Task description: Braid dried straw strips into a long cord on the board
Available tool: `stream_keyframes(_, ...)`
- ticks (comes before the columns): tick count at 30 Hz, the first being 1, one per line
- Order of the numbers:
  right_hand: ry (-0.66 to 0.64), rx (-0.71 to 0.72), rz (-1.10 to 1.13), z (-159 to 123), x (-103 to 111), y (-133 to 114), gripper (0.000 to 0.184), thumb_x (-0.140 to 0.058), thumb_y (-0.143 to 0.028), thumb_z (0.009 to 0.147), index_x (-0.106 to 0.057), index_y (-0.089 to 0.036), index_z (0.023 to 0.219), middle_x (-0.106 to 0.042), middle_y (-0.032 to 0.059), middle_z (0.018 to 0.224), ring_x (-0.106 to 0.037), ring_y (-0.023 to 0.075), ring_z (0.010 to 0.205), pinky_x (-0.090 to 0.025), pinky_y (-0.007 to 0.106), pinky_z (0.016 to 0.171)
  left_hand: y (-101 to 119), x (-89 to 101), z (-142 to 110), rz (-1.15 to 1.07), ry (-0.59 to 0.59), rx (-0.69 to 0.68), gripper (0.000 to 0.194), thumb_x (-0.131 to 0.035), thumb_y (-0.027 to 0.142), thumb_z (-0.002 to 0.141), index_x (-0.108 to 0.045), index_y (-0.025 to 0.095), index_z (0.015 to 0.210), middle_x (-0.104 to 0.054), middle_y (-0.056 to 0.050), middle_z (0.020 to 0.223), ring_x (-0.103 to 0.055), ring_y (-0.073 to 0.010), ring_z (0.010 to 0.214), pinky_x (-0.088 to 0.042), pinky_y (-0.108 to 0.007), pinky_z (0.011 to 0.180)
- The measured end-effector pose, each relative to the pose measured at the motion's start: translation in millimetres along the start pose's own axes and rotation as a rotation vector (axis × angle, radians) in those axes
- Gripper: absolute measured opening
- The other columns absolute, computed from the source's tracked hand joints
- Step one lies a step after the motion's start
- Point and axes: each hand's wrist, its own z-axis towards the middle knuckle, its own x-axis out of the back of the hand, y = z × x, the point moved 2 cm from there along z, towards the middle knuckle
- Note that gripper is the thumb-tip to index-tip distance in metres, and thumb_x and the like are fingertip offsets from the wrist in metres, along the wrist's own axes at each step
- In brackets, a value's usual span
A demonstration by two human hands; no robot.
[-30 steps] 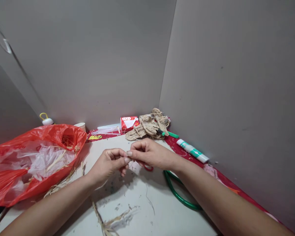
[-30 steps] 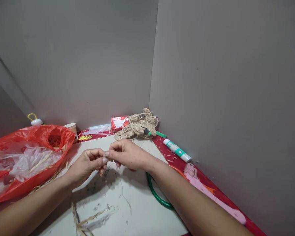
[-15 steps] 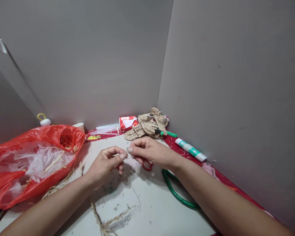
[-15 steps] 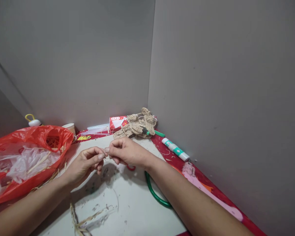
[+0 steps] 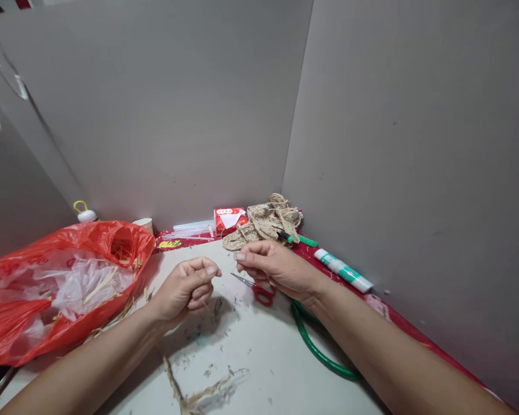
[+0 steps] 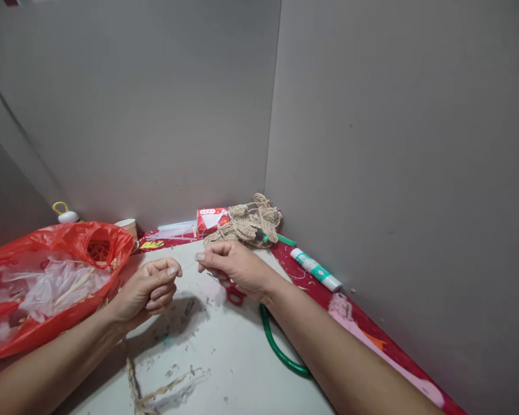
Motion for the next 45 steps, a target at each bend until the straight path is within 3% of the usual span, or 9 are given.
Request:
stream_keyframes(5, 0.024, 0.041, -0.208, -7.7, -0.7, -13.8, 0.035, -0.066, -0.049, 0.074, -0.059, -0.016, 0.064, -0.043, -0.0058, 0.054, -0.031, 0.0061, 0.044, -0.022, 0.022, 0.043, 3.1, 2.7, -1.8, 0.177, -0.031, 0.002, 0.021, -0.066, 0.035, 0.079, -0.064, 0.014, 0.082, -0.027, 0.011, 0.038, -0.018, -0.0011, 0.033, -0.016, -0.014, 0.034)
stream_keyframes(11, 0.02, 0.147, -0.166, -25.2, -6.3, -40.4, 0.032, -0.061, -0.044, 0.081, -0.053, -0.018, 0.066, -0.047, -0.0032, 0.066, -0.037, 0.0077, 0.054, -0.029, 0.023, 0.05, 5.5, 5.8, -0.9, 0.431, 0.059, -0.119, 0.026, -0.064, 0.041, 0.079, -0.063, 0.015, 0.077, -0.04, 0.007, 0.043, -0.033, -0.0037, 0.039, -0.026, -0.017, 0.039)
stream_keyframes(18, 0.061, 0.193, -0.222, -42.4, -12.8, -61.3, 0.029, -0.06, -0.044, 0.082, -0.061, -0.017, 0.071, -0.047, -0.0023, 0.065, -0.036, 0.0073, 0.05, -0.029, 0.022, 0.045, 6.9, -1.0, 0.9, 0.582, 0.105, -0.269, 0.025, -0.062, 0.04, 0.08, -0.063, 0.015, 0.075, -0.052, 0.003, 0.057, -0.046, -0.007, 0.051, -0.037, -0.021, 0.053)
stream_keyframes(23, 0.052, 0.242, -0.118, -53.7, -15.3, -70.8, 0.026, -0.058, -0.041, 0.085, -0.067, -0.018, 0.077, -0.047, -0.0023, 0.06, -0.04, 0.0083, 0.051, -0.033, 0.022, 0.044, 18.5, -18.0, 11.3, 0.691, 0.092, -0.382, 0.026, -0.062, 0.038, 0.08, -0.064, 0.015, 0.067, -0.054, 0.001, 0.06, -0.048, -0.0089, 0.057, -0.04, -0.022, 0.057)
stream_keyframes(28, 0.057, 0.312, -0.041, -68.3, -23.4, -85.9, 0.023, -0.061, -0.035, 0.083, -0.066, -0.017, 0.069, -0.05, -0.001, 0.061, -0.043, 0.0086, 0.052, -0.035, 0.02, 0.043, 32.8, -56.9, 32.7, 0.658, -0.002, -0.608, 0.037, -0.058, 0.048, 0.08, -0.061, 0.016, 0.062, -0.059, -0.002, 0.064, -0.051, -0.0102, 0.06, -0.044, -0.022, 0.056)
stream_keyframes(32, 0.055, 0.349, -0.002, -79.8, -26.1, -96.3, 0.022, -0.062, -0.034, 0.082, -0.065, -0.017, 0.069, -0.049, -0.0021, 0.056, -0.043, 0.0081, 0.049, -0.034, 0.019, 0.041, 26.6, -89.0, 48.1, 0.479, -0.212, -0.495, 0.046, -0.055, 0.057, 0.078, -0.053, 0.015, 0.06, -0.057, 0.0, 0.056, -0.049, -0.0075, 0.048, -0.041, -0.02, 0.046)
stream_keyframes(35, 0.122, 0.41, 0.067, -88.4, -19.2, -105.2, 0.02, -0.063, -0.033, 0.08, -0.065, -0.017, 0.067, -0.05, -0.0024, 0.055, -0.042, 0.0074, 0.046, -0.036, 0.019, 0.04, 16.3, -97.6, 51.9, 0.459, -0.316, -0.366, 0.042, -0.054, 0.056, 0.08, -0.054, 0.016, 0.072, -0.055, 0.002, 0.051, -0.045, -0.006, 0.039, -0.035, -0.017, 0.038)
stream_keyframes(39, 0.271, 0.545, 0.121, -98.4, -1.6, -116.7, 0.02, -0.064, -0.031, 0.078, -0.065, -0.019, 0.063, -0.057, -0.0008, 0.064, -0.04, 0.0049, 0.044, -0.032, 0.017, 0.038, 12.3, -86.5, 51.3, 0.44, -0.211, -0.376, 0.033, -0.056, 0.047, 0.083, -0.054, 0.015, 0.074, -0.044, 0.008, 0.041, -0.036, -0.0032, 0.033, -0.027, -0.015, 0.035)
stream_keyframes(45, 0.488, 0.61, 0.286, -97.7, 20.9, -120.5, 0.019, -0.06, -0.021, 0.079, -0.061, -0.02, 0.06, -0.06, -0.0005, 0.069, -0.039, 0.0052, 0.046, -0.025, 0.019, 0.036, 15.3, -64.9, 46.1, 0.403, -0.136, -0.359, 0.031, -0.06, 0.044, 0.082, -0.059, 0.014, 0.072, -0.039, 0.008, 0.042, -0.037, -0.0042, 0.037, -0.034, -0.017, 0.039)
